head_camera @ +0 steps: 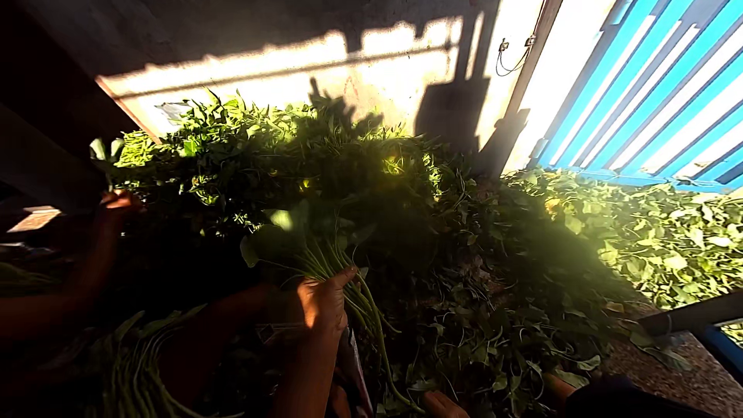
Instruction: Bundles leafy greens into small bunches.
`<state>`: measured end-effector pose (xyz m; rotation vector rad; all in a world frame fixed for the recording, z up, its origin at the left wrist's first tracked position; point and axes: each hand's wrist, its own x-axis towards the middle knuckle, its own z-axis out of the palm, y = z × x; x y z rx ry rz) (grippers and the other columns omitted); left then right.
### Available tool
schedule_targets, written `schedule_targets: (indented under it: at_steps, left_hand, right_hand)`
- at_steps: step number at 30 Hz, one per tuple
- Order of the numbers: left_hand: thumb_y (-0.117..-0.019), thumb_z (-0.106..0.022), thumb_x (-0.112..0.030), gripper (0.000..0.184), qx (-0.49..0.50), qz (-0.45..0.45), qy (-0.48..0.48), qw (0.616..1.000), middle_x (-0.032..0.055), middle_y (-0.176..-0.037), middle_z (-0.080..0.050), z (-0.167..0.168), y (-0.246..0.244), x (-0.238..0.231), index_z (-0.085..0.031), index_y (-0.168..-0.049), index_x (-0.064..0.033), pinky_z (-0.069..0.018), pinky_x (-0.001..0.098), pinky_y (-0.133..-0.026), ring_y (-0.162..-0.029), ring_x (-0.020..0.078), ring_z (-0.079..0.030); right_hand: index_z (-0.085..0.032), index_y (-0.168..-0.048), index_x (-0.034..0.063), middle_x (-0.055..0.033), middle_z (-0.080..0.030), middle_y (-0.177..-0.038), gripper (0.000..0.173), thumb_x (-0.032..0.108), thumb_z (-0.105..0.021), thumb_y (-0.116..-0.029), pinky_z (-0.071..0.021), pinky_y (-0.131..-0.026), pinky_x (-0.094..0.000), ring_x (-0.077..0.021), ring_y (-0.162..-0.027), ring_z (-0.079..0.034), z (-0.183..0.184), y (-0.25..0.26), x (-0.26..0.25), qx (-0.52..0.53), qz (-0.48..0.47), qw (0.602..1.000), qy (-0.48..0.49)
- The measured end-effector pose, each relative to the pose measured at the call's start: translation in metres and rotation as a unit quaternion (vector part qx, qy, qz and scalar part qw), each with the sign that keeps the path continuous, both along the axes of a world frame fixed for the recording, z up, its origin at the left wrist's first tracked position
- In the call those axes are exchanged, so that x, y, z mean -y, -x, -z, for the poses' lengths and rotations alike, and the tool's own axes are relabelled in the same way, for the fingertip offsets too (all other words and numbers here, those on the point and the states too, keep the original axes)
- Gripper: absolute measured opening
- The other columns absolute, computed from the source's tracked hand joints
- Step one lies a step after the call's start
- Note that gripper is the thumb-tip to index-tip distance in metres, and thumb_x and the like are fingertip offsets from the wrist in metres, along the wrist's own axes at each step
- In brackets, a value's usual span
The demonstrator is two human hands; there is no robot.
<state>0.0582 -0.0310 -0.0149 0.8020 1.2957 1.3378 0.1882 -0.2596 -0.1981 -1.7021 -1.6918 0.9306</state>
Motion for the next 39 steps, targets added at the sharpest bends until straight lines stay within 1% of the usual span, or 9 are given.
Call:
schedule_targets:
  at_steps: [7, 13, 17, 26, 28, 31, 33, 35, 39]
  left_hand:
    - [-0.0756, -0.083, 0.008, 0.028, -0.003, -0.010, -0.011, 1.000, 0.0118, -0.084, -0.074, -0.001, 0.000, 0.000, -0.070, -0.099, 0.0004, -0.0598, 0.0331, -0.058, -0.065, 0.0197, -0.069]
    - [-0.0842, -0.075, 0.007, 0.027, 0.027, -0.061, -0.030, 0.997, 0.0106, -0.086, -0.071, -0.006, 0.013, -0.007, -0.065, -0.108, -0.0009, -0.0601, 0.0342, -0.060, -0.067, 0.0193, -0.068]
    - [-0.0853, -0.072, 0.009, 0.028, 0.065, -0.102, -0.018, 0.992, 0.0152, -0.082, -0.070, -0.004, 0.013, -0.011, -0.062, -0.110, 0.0019, -0.0619, 0.0378, -0.059, -0.063, 0.0238, -0.069]
    - [-0.0818, -0.077, 0.009, 0.032, 0.072, -0.101, -0.089, 0.988, 0.0121, -0.086, -0.073, -0.018, -0.005, -0.003, -0.063, -0.109, 0.0005, -0.0650, 0.0407, -0.064, -0.068, 0.0241, -0.072]
    - [-0.0809, -0.078, 0.008, 0.032, 0.057, -0.112, -0.137, 0.983, 0.0110, -0.085, -0.073, -0.023, 0.015, -0.014, -0.064, -0.108, -0.0004, -0.0641, 0.0394, -0.066, -0.070, 0.0224, -0.072]
    - [-0.0833, -0.078, 0.005, 0.032, 0.028, -0.109, -0.155, 0.981, 0.0085, -0.090, -0.073, -0.033, 0.043, -0.027, -0.063, -0.111, -0.0023, -0.0641, 0.0379, -0.071, -0.077, 0.0198, -0.072]
    - [-0.0829, -0.078, 0.006, 0.031, 0.021, -0.112, -0.140, 0.984, 0.0077, -0.088, -0.072, -0.033, 0.045, -0.027, -0.063, -0.109, -0.0023, -0.0643, 0.0365, -0.066, -0.072, 0.0192, -0.072]
    - [-0.0823, -0.077, 0.006, 0.028, 0.023, -0.106, -0.114, 0.988, 0.0082, -0.085, -0.073, -0.034, 0.041, -0.024, -0.065, -0.106, -0.0022, -0.0630, 0.0351, -0.063, -0.069, 0.0191, -0.071]
    - [-0.0866, -0.077, -0.002, 0.030, 0.062, -0.037, -0.008, 0.997, 0.0121, -0.103, -0.072, -0.033, 0.041, -0.019, -0.066, -0.115, -0.0028, -0.0627, 0.0417, -0.075, -0.087, 0.0231, -0.072]
  right_hand:
    - [-0.065, -0.111, -0.0012, -0.0175, -0.068, -0.095, 0.029, 0.022, -0.049, -0.1070, -0.0567, -0.078, -0.0472, -0.0279, -0.085, -0.068, -0.030, 0.010, -0.022, -0.133, -0.066, 0.989, -0.016]
    - [-0.064, -0.085, 0.0090, -0.0032, -0.053, -0.061, 0.032, 0.025, -0.043, -0.1017, -0.0447, -0.052, -0.0387, -0.0182, -0.055, -0.055, -0.028, -0.026, -0.066, -0.120, 0.122, 0.985, 0.005]
    - [-0.050, -0.070, 0.0143, 0.0056, -0.038, -0.052, 0.041, 0.023, -0.036, -0.1077, -0.0356, -0.041, -0.0206, -0.0047, -0.041, -0.036, -0.080, -0.067, -0.116, -0.667, 0.287, 0.687, -0.008]
    - [-0.046, -0.084, 0.0214, 0.0082, -0.041, -0.062, 0.024, 0.024, -0.040, -0.1066, -0.0345, -0.044, -0.0161, -0.0023, -0.045, -0.036, -0.119, -0.068, -0.188, -0.668, 0.504, 0.532, -0.128]
    - [-0.045, -0.075, 0.0224, 0.0100, -0.035, -0.053, 0.030, 0.027, -0.042, -0.1048, -0.0323, -0.042, -0.0182, -0.0022, -0.042, -0.033, -0.092, -0.081, -0.178, -0.683, 0.452, 0.570, -0.066]
    - [-0.054, -0.075, 0.0122, 0.0002, -0.047, -0.055, 0.035, 0.026, -0.040, -0.1038, -0.0450, -0.047, -0.0265, -0.0099, -0.046, -0.047, -0.046, -0.076, -0.137, -0.550, 0.195, 0.809, 0.066]
    - [-0.073, -0.113, 0.0058, -0.0103, -0.073, -0.107, 0.032, 0.031, -0.057, -0.1017, -0.0576, -0.091, -0.0402, -0.0206, -0.099, -0.070, -0.018, -0.068, -0.112, -0.342, -0.043, 0.914, 0.215]
    - [-0.069, -0.131, 0.0101, -0.0165, -0.063, -0.136, 0.041, 0.037, -0.063, -0.1005, -0.0448, -0.111, -0.0531, -0.0315, -0.129, -0.058, 0.020, -0.057, -0.106, -0.103, -0.138, 0.940, 0.295]
    - [-0.061, -0.135, 0.0004, -0.0240, -0.061, -0.136, 0.051, 0.033, -0.065, -0.0962, -0.0473, -0.107, -0.0573, -0.0382, -0.129, -0.059, 0.112, -0.059, -0.111, -0.010, 0.156, 0.913, 0.378]
